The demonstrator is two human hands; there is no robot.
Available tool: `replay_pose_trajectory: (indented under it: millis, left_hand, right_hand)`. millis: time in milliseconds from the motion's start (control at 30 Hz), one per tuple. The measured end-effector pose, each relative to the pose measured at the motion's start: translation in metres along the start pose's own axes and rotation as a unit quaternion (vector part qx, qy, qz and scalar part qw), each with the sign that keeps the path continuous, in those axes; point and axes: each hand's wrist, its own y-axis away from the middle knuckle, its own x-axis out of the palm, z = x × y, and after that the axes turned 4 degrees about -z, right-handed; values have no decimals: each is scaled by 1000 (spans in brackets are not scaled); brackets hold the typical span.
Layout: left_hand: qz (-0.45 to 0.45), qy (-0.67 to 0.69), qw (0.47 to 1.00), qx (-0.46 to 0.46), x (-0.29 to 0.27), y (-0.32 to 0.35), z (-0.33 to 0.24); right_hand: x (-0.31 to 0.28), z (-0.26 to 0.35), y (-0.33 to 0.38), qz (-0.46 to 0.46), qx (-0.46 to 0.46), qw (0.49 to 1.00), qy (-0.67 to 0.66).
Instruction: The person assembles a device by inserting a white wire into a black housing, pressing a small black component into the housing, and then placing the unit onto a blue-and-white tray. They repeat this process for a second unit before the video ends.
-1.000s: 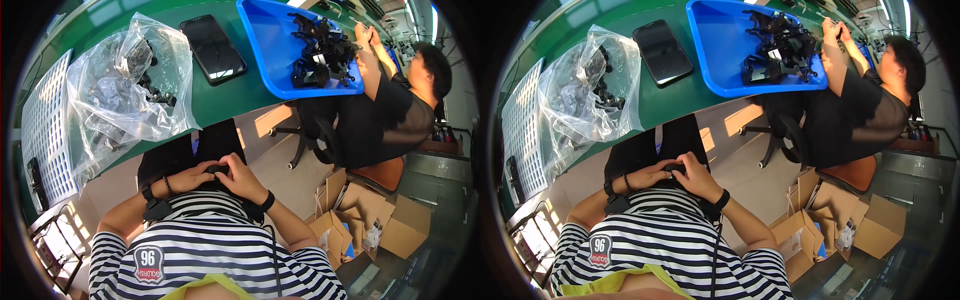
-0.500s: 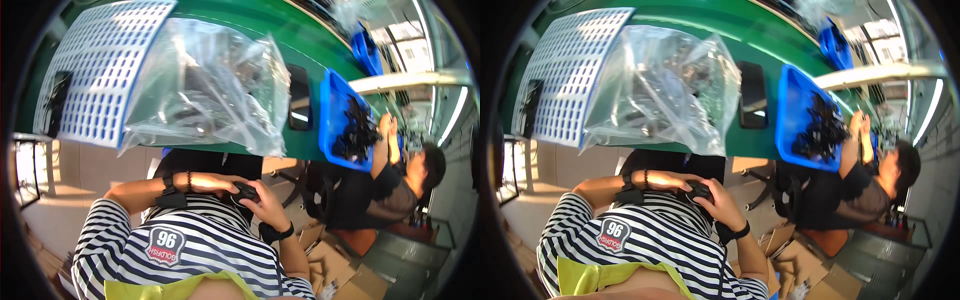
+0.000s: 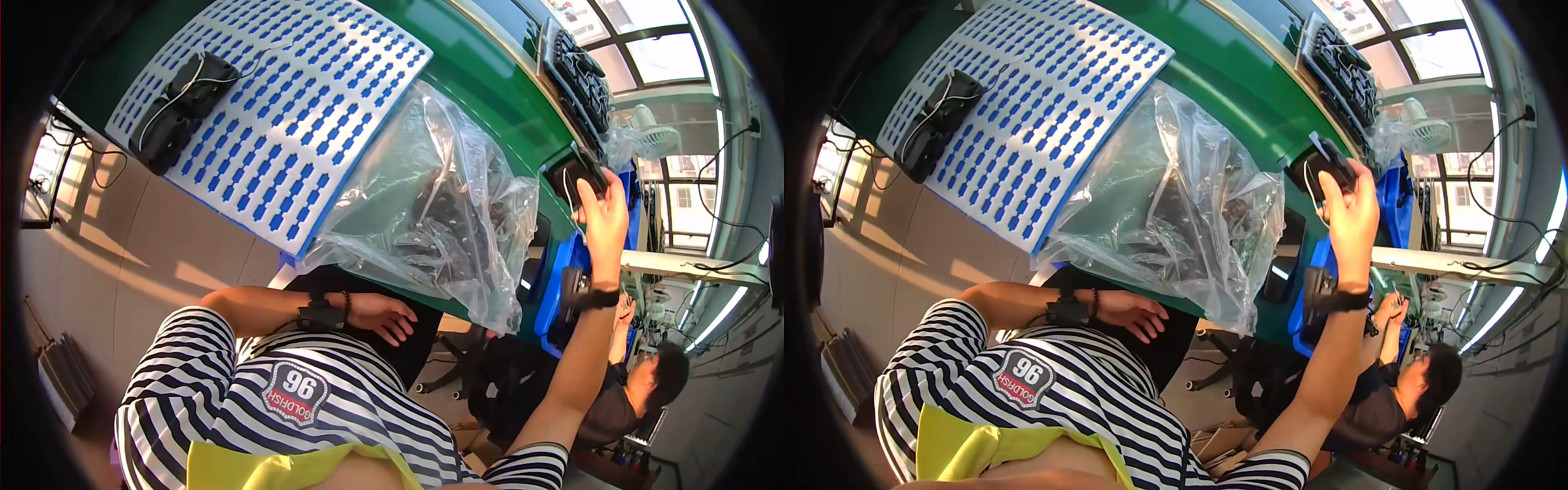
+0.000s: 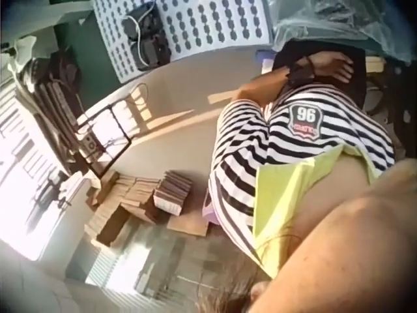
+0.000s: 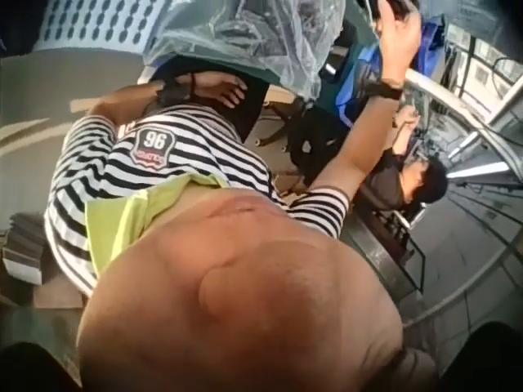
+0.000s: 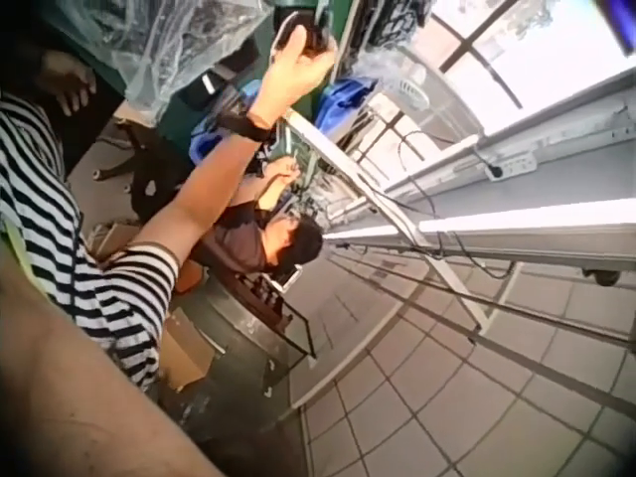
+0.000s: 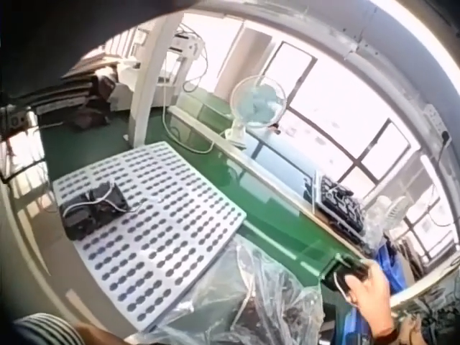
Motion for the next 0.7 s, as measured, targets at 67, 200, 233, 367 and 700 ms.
replay_pose_trajectory:
  millis: [67,200,233,367,700]
  left_hand:
    - [5,20,1000,-1,-3,1,0]
    - [32,44,999,8,-9,0,1]
    - [26,50,998,23,-9,2,0]
    - [17,55,998,15,-7,3,-2]
    - [39,71,996,26,-16,-1,5]
  right_hand:
    - [19,-35,-59,11,-33,999,25]
    - [57,-88,-129,81,55,994,43]
    - [63,-96,-137,81,95,992,25]
    - [44,-116,-174,40,74,991,104]
    - [208,135,-88,184,-383,890,165]
